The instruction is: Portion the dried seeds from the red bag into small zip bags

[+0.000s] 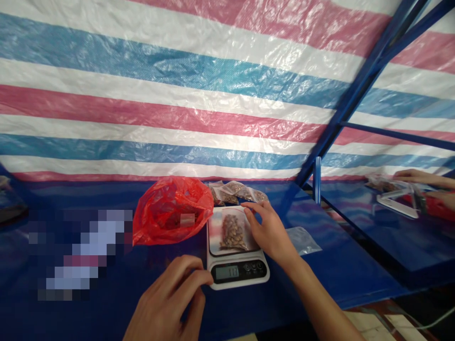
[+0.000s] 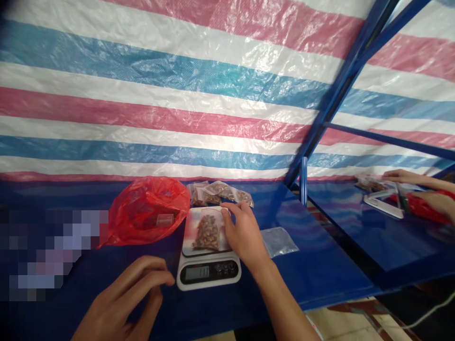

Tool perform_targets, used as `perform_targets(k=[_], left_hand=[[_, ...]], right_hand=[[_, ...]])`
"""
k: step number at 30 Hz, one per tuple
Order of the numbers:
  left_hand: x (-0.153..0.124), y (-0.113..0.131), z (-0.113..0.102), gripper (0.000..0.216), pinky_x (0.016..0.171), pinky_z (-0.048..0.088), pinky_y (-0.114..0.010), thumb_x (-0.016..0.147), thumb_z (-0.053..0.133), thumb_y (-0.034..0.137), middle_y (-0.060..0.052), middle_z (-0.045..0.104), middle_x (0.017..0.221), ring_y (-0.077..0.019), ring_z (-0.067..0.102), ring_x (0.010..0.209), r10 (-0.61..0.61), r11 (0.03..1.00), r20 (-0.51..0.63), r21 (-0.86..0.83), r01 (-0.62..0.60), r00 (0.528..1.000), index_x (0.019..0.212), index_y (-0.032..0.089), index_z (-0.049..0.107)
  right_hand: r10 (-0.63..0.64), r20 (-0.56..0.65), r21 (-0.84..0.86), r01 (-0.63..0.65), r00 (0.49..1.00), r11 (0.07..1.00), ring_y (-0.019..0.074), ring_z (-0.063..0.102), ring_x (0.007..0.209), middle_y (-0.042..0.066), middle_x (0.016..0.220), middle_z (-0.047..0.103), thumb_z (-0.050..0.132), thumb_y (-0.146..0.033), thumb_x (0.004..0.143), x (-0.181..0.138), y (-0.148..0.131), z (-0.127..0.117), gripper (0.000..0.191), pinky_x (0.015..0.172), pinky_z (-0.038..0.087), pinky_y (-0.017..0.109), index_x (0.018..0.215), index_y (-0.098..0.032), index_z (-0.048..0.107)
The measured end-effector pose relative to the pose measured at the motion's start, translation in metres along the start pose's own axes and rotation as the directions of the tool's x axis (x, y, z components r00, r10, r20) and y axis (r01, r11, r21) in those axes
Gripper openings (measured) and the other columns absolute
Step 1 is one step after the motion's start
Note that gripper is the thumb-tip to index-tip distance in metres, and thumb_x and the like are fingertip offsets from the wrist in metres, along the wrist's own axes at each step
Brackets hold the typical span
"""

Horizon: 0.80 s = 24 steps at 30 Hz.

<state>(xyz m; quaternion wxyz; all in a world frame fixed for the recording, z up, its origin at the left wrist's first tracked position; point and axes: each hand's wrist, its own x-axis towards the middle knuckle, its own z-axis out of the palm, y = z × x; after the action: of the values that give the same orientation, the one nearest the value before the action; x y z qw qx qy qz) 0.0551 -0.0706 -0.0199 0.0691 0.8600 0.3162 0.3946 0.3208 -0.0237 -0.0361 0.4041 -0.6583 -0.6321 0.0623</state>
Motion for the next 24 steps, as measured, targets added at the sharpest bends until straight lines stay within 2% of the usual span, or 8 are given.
perform_targets(k=[3, 5, 9, 12, 15, 19, 21, 24], left_hand=[[0.001, 0.000, 0.001, 0.031, 0.073, 0.055, -0.012, 0.089, 0.045, 0.004, 0.001, 0.070, 0.090, -0.0083, 0.072, 0.076, 0.005, 0.999, 0.034, -0.039, -0.004, 0.999, 0.092, 0.026, 0.067], [0.001, 0.000, 0.003, 0.030, 0.072, 0.055, -0.012, 0.090, 0.046, 0.006, 0.002, 0.070, 0.091, -0.0084, 0.072, 0.077, -0.048, 0.996, 0.054, -0.072, 0.052, 0.997, 0.092, 0.027, 0.067], [0.005, 0.002, 0.010, 0.022, 0.075, 0.057, -0.019, 0.096, 0.049, 0.019, -0.002, 0.071, 0.098, -0.0132, 0.071, 0.081, -0.306, 0.939, 0.030, -0.155, 0.307, 0.952, 0.101, 0.028, 0.069], [0.011, 0.003, 0.016, 0.026, 0.069, 0.057, -0.026, 0.096, 0.055, 0.035, -0.006, 0.072, 0.101, -0.0178, 0.069, 0.077, -0.531, 0.820, -0.010, -0.256, 0.512, 0.847, 0.117, 0.026, 0.068], [0.019, 0.004, 0.022, 0.045, 0.069, 0.057, -0.030, 0.094, 0.059, 0.044, -0.007, 0.074, 0.100, -0.0196, 0.068, 0.074, -0.683, 0.628, 0.091, -0.433, 0.647, 0.725, 0.134, 0.025, 0.062], [0.030, 0.004, 0.028, 0.044, 0.077, 0.056, -0.031, 0.090, 0.063, 0.047, -0.006, 0.074, 0.093, -0.0194, 0.067, 0.075, -0.742, 0.379, 0.153, -0.707, 0.597, 0.652, 0.125, 0.020, 0.067], [0.034, 0.000, 0.029, 0.042, 0.064, 0.052, -0.028, 0.085, 0.067, 0.049, -0.004, 0.070, 0.076, -0.0167, 0.061, 0.062, -0.801, 0.262, 0.148, -0.784, 0.563, 0.579, 0.113, 0.017, 0.070], [0.037, -0.009, 0.029, 0.045, 0.046, 0.037, -0.023, 0.078, 0.071, 0.054, 0.003, 0.057, 0.057, -0.0118, 0.046, 0.046, -0.871, 0.127, 0.173, -0.825, 0.551, 0.461, 0.100, 0.015, 0.068]], right_hand=[[-0.033, 0.008, -0.005, 0.033, 0.999, 0.999, 0.0268, 0.064, 0.102, 0.009, 0.103, 0.066, 0.054, -0.034, 0.099, 0.003, 0.001, 0.003, 0.026, 0.101, 0.048, 0.044, 0.109, -0.026, 0.077], [-0.043, -0.006, 0.014, 0.043, 0.999, 0.999, 0.0268, 0.063, 0.101, 0.008, 0.100, 0.066, 0.058, -0.030, 0.096, 0.005, -0.001, 0.004, 0.019, 0.098, 0.048, 0.044, 0.099, -0.026, 0.076], [-0.081, -0.017, 0.190, 0.083, 0.997, 0.978, 0.0243, 0.064, 0.100, 0.006, 0.101, 0.069, 0.058, -0.029, 0.096, 0.007, -0.013, -0.003, 0.013, 0.092, 0.048, 0.038, 0.093, -0.024, 0.070], [-0.091, 0.029, 0.370, 0.074, 0.995, 0.926, 0.0209, 0.066, 0.095, 0.004, 0.098, 0.071, 0.056, -0.033, 0.099, 0.003, -0.033, -0.009, 0.015, 0.084, 0.049, 0.032, 0.095, -0.023, 0.067], [-0.109, 0.064, 0.454, 0.068, 0.992, 0.888, 0.0180, 0.066, 0.086, 0.002, 0.090, 0.070, 0.057, -0.036, 0.099, -0.002, -0.059, -0.007, 0.017, 0.078, 0.049, 0.028, 0.094, -0.022, 0.067], [-0.102, 0.062, 0.466, 0.062, 0.993, 0.883, 0.0169, 0.068, 0.079, 0.001, 0.091, 0.075, 0.059, -0.032, 0.097, -0.002, -0.094, 0.012, 0.015, 0.075, 0.051, 0.028, 0.100, -0.023, 0.071], [-0.106, 0.052, 0.454, 0.071, 0.993, 0.888, 0.0179, 0.071, 0.084, 0.003, 0.098, 0.077, 0.059, -0.028, 0.096, 0.004, -0.108, 0.024, 0.017, 0.079, 0.053, 0.029, 0.106, -0.023, 0.072], [-0.143, 0.086, 0.406, 0.097, 0.986, 0.909, 0.0200, 0.074, 0.093, 0.006, 0.107, 0.079, 0.057, -0.024, 0.095, 0.015, -0.123, 0.038, 0.023, 0.085, 0.055, 0.031, 0.113, -0.020, 0.072]])
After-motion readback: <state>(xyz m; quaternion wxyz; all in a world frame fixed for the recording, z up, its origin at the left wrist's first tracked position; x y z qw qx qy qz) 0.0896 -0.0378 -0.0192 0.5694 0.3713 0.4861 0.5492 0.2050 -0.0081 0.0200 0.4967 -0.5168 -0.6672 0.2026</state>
